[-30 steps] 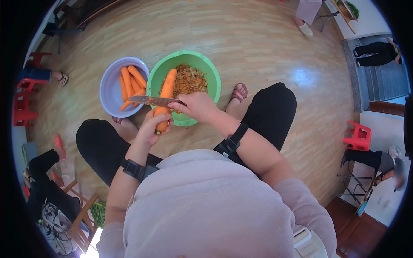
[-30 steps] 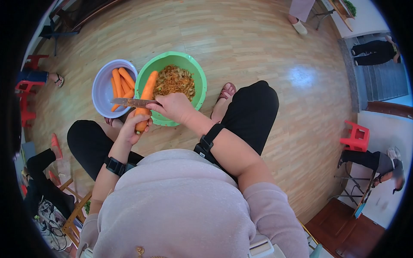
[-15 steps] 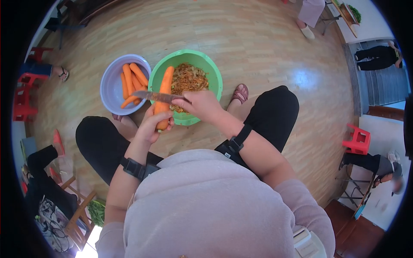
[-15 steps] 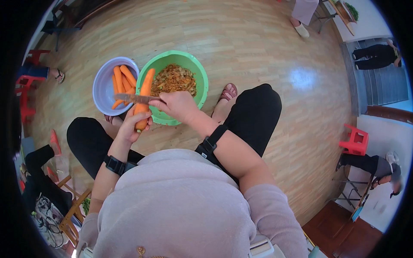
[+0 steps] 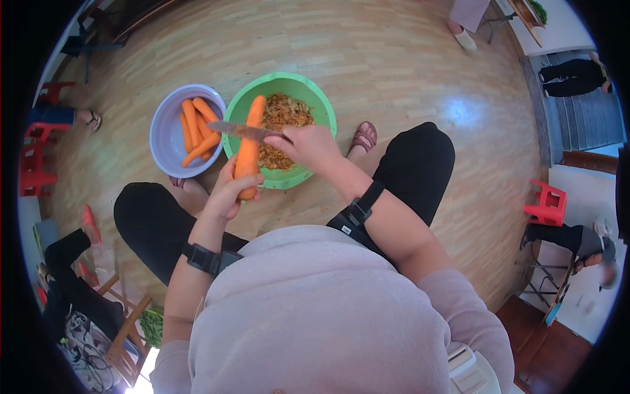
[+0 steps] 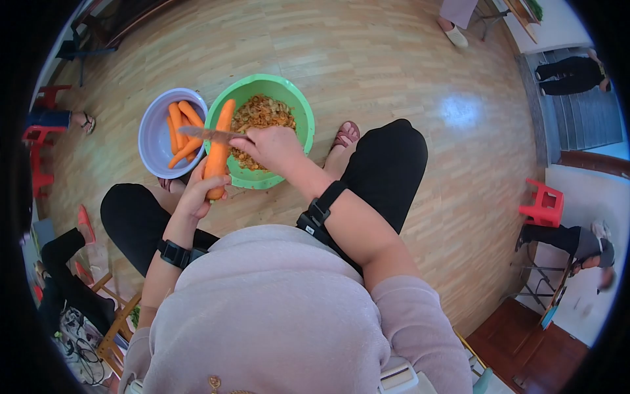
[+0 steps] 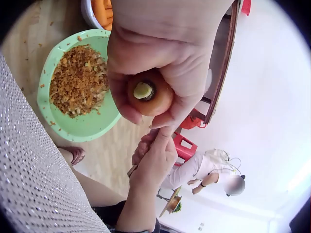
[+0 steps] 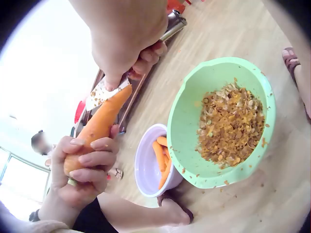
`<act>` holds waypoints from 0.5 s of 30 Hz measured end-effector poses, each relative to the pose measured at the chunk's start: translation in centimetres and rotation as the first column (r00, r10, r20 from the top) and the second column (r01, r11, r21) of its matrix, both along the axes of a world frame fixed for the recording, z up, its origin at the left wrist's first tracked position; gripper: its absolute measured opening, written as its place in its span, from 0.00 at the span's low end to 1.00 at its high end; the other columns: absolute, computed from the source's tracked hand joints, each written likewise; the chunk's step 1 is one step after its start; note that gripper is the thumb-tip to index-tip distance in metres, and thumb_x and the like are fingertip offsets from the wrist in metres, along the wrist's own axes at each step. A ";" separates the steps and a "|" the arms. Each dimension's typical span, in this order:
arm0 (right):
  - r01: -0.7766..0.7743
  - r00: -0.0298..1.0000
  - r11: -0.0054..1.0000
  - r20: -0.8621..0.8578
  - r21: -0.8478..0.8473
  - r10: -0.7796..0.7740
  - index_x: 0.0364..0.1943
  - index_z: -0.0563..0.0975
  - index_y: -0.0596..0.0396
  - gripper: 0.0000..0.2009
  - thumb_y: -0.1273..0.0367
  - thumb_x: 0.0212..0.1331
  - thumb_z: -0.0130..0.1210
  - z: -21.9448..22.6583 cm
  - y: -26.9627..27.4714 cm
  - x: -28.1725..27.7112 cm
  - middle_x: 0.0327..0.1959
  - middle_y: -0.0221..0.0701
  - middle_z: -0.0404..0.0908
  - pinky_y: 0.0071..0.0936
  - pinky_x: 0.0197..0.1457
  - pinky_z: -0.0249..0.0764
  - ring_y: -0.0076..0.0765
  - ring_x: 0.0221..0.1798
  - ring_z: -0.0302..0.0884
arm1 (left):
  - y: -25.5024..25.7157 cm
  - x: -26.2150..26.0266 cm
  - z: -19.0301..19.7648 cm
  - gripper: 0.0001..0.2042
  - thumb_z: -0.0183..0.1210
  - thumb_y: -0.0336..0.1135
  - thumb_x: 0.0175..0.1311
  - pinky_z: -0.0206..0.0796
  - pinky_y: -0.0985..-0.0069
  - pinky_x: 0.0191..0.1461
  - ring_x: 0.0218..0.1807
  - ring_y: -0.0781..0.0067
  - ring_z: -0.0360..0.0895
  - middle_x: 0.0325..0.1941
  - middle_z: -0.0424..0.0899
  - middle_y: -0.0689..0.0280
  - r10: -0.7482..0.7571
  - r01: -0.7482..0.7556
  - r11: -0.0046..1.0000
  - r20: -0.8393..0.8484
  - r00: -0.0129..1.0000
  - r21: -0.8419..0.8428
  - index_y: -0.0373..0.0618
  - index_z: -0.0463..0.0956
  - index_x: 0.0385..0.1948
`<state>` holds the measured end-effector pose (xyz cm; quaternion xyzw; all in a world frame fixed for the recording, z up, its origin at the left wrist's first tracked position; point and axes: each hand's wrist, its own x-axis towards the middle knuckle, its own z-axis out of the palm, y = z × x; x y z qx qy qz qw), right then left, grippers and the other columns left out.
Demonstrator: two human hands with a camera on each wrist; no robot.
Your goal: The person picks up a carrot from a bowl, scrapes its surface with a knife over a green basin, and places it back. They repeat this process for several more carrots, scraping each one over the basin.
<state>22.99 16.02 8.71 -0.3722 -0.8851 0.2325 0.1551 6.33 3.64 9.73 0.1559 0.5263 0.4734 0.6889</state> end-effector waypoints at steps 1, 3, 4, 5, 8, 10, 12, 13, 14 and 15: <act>-0.077 0.995 0.997 -0.057 -0.024 0.076 0.20 0.77 0.50 0.24 0.45 0.58 0.48 0.3 -0.4 -0.1 0.12 0.36 0.75 0.39 0.21 0.72 0.45 0.18 0.76 | 0.0 0.1 0.0 0.26 0.61 0.25 0.48 0.67 0.77 0.25 0.33 0.75 0.73 0.39 0.71 0.64 0.027 -0.028 1.000 -0.034 0.999 -0.001 0.40 0.62 0.52; -0.154 0.988 0.988 -0.014 -0.031 0.153 0.20 0.77 0.51 0.25 0.45 0.58 0.48 0.9 -1.3 -0.3 0.12 0.36 0.75 0.39 0.21 0.72 0.45 0.18 0.76 | 0.0 0.1 -0.2 0.26 0.60 0.24 0.48 0.68 0.77 0.26 0.34 0.75 0.73 0.40 0.70 0.64 0.020 -0.023 0.999 -0.066 0.998 -0.031 0.40 0.63 0.52; -0.216 0.976 0.975 0.025 -0.040 0.218 0.20 0.77 0.51 0.25 0.45 0.58 0.47 1.0 -1.5 -0.3 0.12 0.36 0.75 0.39 0.21 0.72 0.45 0.18 0.77 | 0.0 0.1 -0.3 0.26 0.60 0.24 0.47 0.69 0.77 0.27 0.36 0.75 0.72 0.42 0.70 0.65 0.000 -0.006 0.998 -0.101 0.995 -0.061 0.41 0.63 0.52; -0.214 0.976 0.976 0.023 -0.043 0.215 0.20 0.77 0.51 0.25 0.45 0.58 0.47 0.9 -1.5 -0.4 0.12 0.36 0.75 0.39 0.21 0.72 0.45 0.18 0.77 | -0.1 0.0 -0.4 0.26 0.60 0.24 0.47 0.69 0.77 0.27 0.36 0.75 0.72 0.42 0.70 0.65 -0.004 -0.003 0.998 -0.102 0.995 -0.064 0.41 0.63 0.52; -0.120 0.991 0.993 0.052 0.010 0.120 0.21 0.78 0.51 0.25 0.44 0.58 0.47 0.4 -0.3 -0.2 0.13 0.37 0.75 0.39 0.22 0.72 0.45 0.19 0.77 | -0.3 -0.1 -0.8 0.27 0.59 0.23 0.46 0.67 0.78 0.26 0.34 0.76 0.72 0.40 0.70 0.65 0.012 -0.017 0.999 -0.140 0.990 -0.030 0.41 0.64 0.52; 0.116 0.990 0.993 0.079 -0.019 -0.114 0.23 0.78 0.52 0.25 0.44 0.57 0.49 -0.7 1.3 0.4 0.17 0.39 0.77 0.40 0.26 0.72 0.48 0.23 0.77 | -0.3 -0.2 -0.6 0.26 0.58 0.24 0.46 0.64 0.81 0.23 0.32 0.80 0.71 0.36 0.70 0.68 -0.040 0.039 0.999 -0.061 0.997 -0.012 0.42 0.65 0.52; 0.169 0.981 0.986 0.102 -0.012 -0.167 0.24 0.79 0.52 0.24 0.45 0.57 0.49 -1.2 2.0 1.1 0.18 0.40 0.77 0.40 0.26 0.72 0.48 0.24 0.77 | -0.5 -0.2 -0.7 0.27 0.57 0.23 0.46 0.64 0.82 0.23 0.30 0.79 0.71 0.35 0.70 0.67 -0.051 0.050 0.999 -0.020 0.998 -0.018 0.42 0.64 0.53; 0.213 0.970 0.977 0.124 -0.002 -0.211 0.25 0.79 0.51 0.24 0.45 0.57 0.49 -1.3 2.3 1.2 0.18 0.40 0.77 0.40 0.26 0.72 0.49 0.24 0.77 | -0.4 -0.3 -0.7 0.27 0.57 0.23 0.46 0.63 0.83 0.22 0.29 0.79 0.71 0.34 0.70 0.67 -0.053 0.053 0.998 0.019 0.998 -0.022 0.41 0.64 0.54; 0.214 0.970 0.977 0.121 0.001 -0.213 0.25 0.79 0.51 0.24 0.45 0.57 0.49 -1.4 2.3 1.2 0.18 0.40 0.77 0.40 0.26 0.72 0.49 0.24 0.77 | -0.3 -0.3 -0.7 0.27 0.57 0.23 0.46 0.63 0.83 0.22 0.29 0.79 0.71 0.34 0.70 0.67 -0.054 0.054 0.998 0.017 0.998 -0.018 0.41 0.64 0.54; 0.185 0.981 0.982 0.049 0.028 -0.186 0.22 0.78 0.52 0.25 0.45 0.58 0.48 -1.2 2.0 1.1 0.16 0.39 0.77 0.40 0.25 0.72 0.48 0.22 0.77 | -0.3 -0.4 -0.7 0.28 0.56 0.23 0.46 0.62 0.83 0.22 0.29 0.79 0.71 0.34 0.70 0.67 -0.049 0.050 0.999 0.057 0.997 -0.013 0.41 0.64 0.55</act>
